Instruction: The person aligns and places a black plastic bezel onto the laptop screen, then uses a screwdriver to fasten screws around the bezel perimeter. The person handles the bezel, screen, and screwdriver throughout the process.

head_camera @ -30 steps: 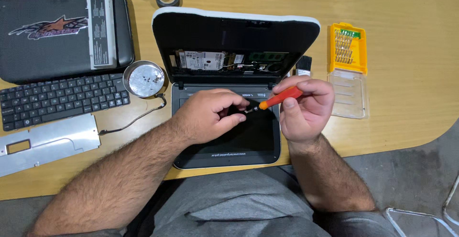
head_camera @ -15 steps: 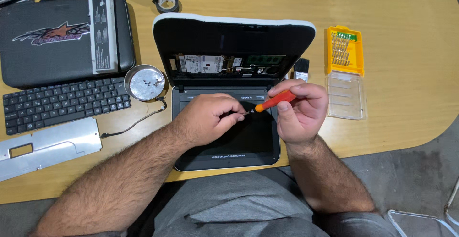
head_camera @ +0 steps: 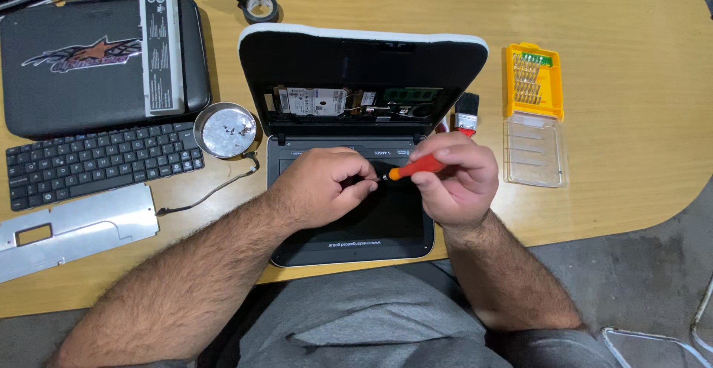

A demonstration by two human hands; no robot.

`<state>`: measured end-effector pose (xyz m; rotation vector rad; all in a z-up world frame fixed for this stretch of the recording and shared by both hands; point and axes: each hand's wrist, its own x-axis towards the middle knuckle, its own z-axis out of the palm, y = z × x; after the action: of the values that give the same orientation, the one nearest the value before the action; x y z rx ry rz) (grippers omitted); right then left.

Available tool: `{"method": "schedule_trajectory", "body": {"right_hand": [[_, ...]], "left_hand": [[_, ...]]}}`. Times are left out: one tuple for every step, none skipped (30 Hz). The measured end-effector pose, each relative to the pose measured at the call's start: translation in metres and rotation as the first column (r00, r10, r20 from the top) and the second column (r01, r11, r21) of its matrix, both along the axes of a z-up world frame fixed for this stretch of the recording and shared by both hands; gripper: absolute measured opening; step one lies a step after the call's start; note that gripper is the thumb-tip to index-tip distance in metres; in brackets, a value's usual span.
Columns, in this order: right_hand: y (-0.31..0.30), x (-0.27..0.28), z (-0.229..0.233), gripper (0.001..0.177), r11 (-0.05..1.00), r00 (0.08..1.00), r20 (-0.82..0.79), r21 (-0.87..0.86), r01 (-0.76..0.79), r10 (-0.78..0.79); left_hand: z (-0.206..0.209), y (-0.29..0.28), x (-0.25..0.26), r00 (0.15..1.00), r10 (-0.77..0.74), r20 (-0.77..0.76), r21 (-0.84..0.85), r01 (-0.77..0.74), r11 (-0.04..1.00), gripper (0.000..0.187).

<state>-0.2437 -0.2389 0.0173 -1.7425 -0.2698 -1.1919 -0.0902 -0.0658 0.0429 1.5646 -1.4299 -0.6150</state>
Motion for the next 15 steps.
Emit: {"method": "schedule_trajectory", "body": {"right_hand": [[0.0,-0.0004,-0.0002,0.032,1.0,1.0,0.0,0.0,0.0,0.0],[-0.0001,-0.0008,-0.0004,0.034,1.0,1.0,-0.004,-0.016,0.0,0.0],[-0.0004,-0.0014,-0.0004,0.036,0.999,1.0,-0.008,-0.032,0.001,-0.001],[-0.0012,-0.0011,-0.0015,0.036,0.999,1.0,-0.008,-0.032,0.001,-0.001],[-0.0019,-0.001,-0.0026,0.034,0.999,1.0,-0.013,-0.041,-0.007,0.007],[-0.0026,-0.0009,-0.0038,0.033,0.999,1.0,-0.018,-0.05,-0.016,0.015],[-0.0011,-0.0007,-0.0019,0.033,0.999,1.0,-0.017,-0.05,-0.015,0.014],[0.0003,-0.0006,0.0,0.03,0.998,0.999,-0.026,-0.036,-0.048,0.047],[0.0016,-0.0005,0.0019,0.029,0.996,0.996,-0.034,-0.023,-0.082,0.081],[0.0003,-0.0012,-0.0007,0.029,0.996,0.996,-0.033,-0.024,-0.081,0.08],[-0.001,-0.0017,-0.0033,0.03,0.997,0.997,-0.044,-0.032,-0.064,0.062],[-0.0023,-0.0023,-0.0059,0.032,0.998,0.998,-0.055,-0.04,-0.046,0.044],[-0.0021,-0.0023,-0.0054,0.032,0.998,0.998,-0.054,-0.041,-0.046,0.044],[-0.0019,-0.0022,-0.0049,0.033,0.998,0.998,-0.051,-0.042,-0.048,0.045],[-0.0019,-0.0022,-0.0042,0.035,0.998,0.998,-0.048,-0.043,-0.049,0.047]], "left_hand": [[-0.0002,-0.0005,-0.0004,1.0,0.0,0.0,0.0,0.0,1.0,0.006],[-0.0004,-0.001,-0.0008,1.0,0.002,0.004,0.003,-0.002,1.0,0.006],[-0.0006,-0.0018,-0.0013,1.0,0.004,0.008,0.006,-0.004,1.0,0.006],[-0.0001,-0.0017,-0.0015,1.0,0.004,0.008,0.006,-0.004,1.0,0.006],[0.0001,-0.0016,-0.0017,1.0,0.005,0.021,0.014,-0.005,1.0,0.007],[0.0004,-0.0015,-0.002,0.999,0.007,0.035,0.022,-0.007,1.0,0.007],[0.0006,-0.0009,-0.0019,0.999,0.006,0.035,0.022,-0.006,1.0,0.007],[0.0009,-0.0004,-0.0018,0.999,0.003,0.042,0.023,-0.004,1.0,0.007],[0.001,-0.0001,-0.0019,0.999,0.001,0.049,0.023,-0.002,1.0,0.008],[0.0003,0.0,-0.0026,0.999,0.0,0.049,0.022,-0.001,1.0,0.008],[-0.0003,0.0001,-0.0033,0.998,0.004,0.065,0.02,-0.005,1.0,0.007],[-0.0008,0.0003,-0.004,0.997,0.007,0.08,0.018,-0.009,1.0,0.007],[-0.0007,0.0005,-0.0038,0.997,0.007,0.08,0.017,-0.008,1.0,0.007],[-0.0005,0.0006,-0.0036,0.997,0.0,0.071,0.013,-0.001,1.0,0.007],[-0.0003,0.0007,-0.0033,0.998,-0.007,0.061,0.008,0.006,1.0,0.007]]}}
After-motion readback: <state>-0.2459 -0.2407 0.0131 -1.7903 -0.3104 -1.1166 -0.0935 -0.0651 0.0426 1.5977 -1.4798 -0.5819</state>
